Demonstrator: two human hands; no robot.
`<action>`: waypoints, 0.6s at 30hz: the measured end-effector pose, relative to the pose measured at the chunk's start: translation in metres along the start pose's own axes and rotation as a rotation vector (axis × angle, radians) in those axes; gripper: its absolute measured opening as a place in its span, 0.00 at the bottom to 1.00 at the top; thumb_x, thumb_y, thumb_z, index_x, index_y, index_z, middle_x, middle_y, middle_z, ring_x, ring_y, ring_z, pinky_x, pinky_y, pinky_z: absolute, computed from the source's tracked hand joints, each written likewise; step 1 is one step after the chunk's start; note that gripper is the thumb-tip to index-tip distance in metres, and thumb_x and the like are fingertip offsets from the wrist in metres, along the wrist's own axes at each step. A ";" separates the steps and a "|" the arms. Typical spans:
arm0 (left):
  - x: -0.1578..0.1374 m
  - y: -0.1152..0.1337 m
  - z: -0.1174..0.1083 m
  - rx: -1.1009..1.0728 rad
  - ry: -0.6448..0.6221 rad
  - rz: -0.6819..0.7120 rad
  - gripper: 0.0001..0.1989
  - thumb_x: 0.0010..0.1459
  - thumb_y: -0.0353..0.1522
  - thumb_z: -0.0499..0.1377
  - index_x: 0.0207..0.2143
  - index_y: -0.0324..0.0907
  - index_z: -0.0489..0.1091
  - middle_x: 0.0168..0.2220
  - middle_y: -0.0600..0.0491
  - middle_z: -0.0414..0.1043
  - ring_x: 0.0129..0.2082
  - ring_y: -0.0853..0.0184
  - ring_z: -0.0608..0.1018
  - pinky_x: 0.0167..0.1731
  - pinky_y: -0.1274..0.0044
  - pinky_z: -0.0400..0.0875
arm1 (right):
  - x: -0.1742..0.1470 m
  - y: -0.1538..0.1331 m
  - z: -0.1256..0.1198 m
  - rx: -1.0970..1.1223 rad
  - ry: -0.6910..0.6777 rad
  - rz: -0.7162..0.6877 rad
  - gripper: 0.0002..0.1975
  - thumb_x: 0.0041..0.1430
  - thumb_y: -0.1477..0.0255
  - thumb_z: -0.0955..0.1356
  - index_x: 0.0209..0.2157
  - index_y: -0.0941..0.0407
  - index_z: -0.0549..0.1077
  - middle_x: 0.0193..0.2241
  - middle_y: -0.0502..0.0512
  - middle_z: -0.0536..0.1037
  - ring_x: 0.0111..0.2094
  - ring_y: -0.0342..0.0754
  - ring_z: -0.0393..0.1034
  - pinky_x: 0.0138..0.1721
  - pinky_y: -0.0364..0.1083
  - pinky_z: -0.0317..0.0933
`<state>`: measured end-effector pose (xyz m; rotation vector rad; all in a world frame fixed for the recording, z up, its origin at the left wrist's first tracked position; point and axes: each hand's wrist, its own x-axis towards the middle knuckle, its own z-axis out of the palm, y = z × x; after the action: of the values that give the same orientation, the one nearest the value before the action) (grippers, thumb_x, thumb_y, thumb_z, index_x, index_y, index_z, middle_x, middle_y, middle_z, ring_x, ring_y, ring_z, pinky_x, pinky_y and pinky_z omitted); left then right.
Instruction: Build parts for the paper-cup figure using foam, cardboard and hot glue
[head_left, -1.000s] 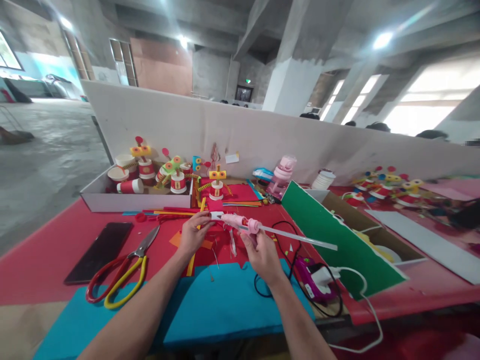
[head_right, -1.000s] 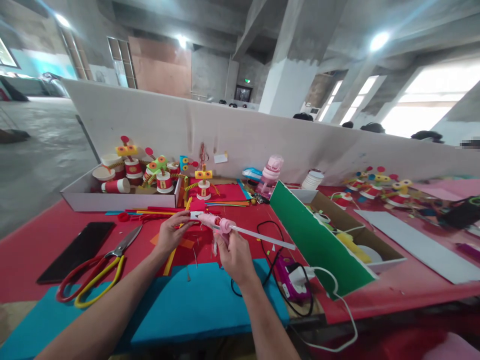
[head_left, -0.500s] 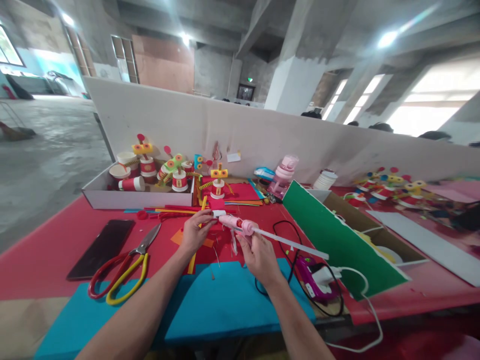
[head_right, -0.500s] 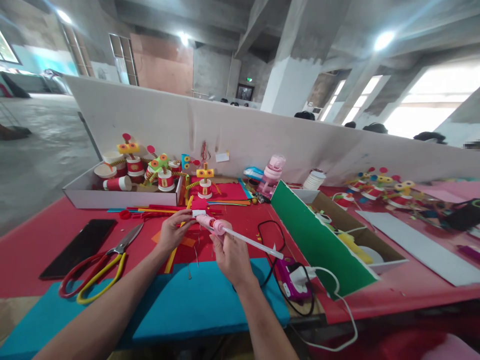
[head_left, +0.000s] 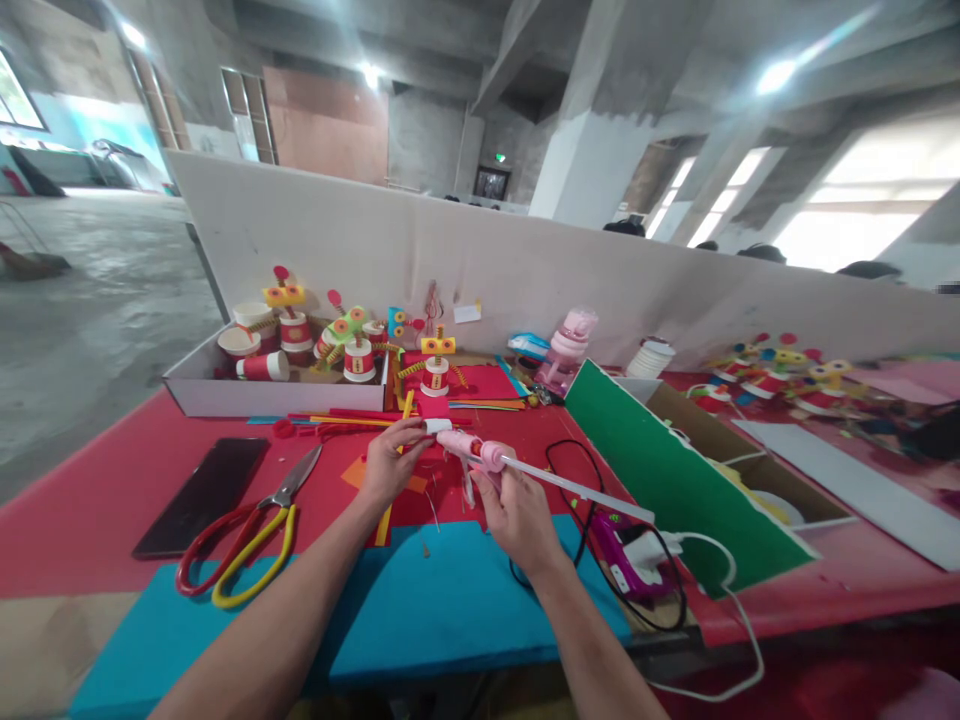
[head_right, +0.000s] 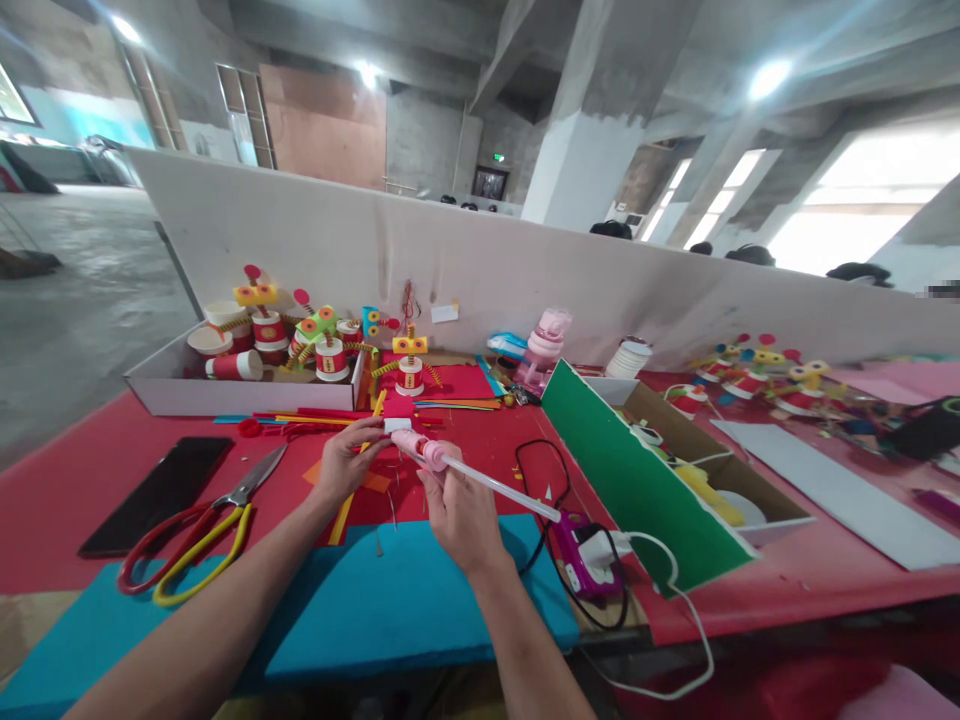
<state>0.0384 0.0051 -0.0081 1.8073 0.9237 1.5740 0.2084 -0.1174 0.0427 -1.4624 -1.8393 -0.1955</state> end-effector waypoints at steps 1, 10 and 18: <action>0.000 0.000 0.000 -0.001 0.001 -0.003 0.05 0.50 0.34 0.63 0.29 0.43 0.79 0.40 0.47 0.78 0.40 0.62 0.79 0.42 0.72 0.74 | 0.000 0.000 0.000 -0.003 0.000 -0.002 0.16 0.65 0.65 0.59 0.49 0.60 0.65 0.41 0.65 0.77 0.41 0.55 0.74 0.36 0.48 0.68; 0.001 0.000 0.001 -0.001 0.009 -0.007 0.05 0.49 0.34 0.64 0.29 0.43 0.79 0.39 0.48 0.78 0.40 0.62 0.79 0.41 0.73 0.74 | -0.001 0.001 0.000 -0.017 0.007 -0.004 0.17 0.66 0.65 0.58 0.50 0.61 0.64 0.41 0.66 0.77 0.40 0.55 0.74 0.35 0.48 0.68; -0.001 -0.002 -0.001 0.028 -0.010 0.020 0.05 0.51 0.33 0.63 0.31 0.44 0.79 0.40 0.48 0.78 0.40 0.63 0.79 0.42 0.73 0.74 | -0.001 0.003 -0.001 -0.038 0.014 0.007 0.17 0.66 0.65 0.58 0.49 0.60 0.65 0.37 0.63 0.78 0.37 0.55 0.75 0.33 0.47 0.67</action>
<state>0.0375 0.0058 -0.0105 1.8473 0.9302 1.5699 0.2117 -0.1180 0.0418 -1.4899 -1.8281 -0.2375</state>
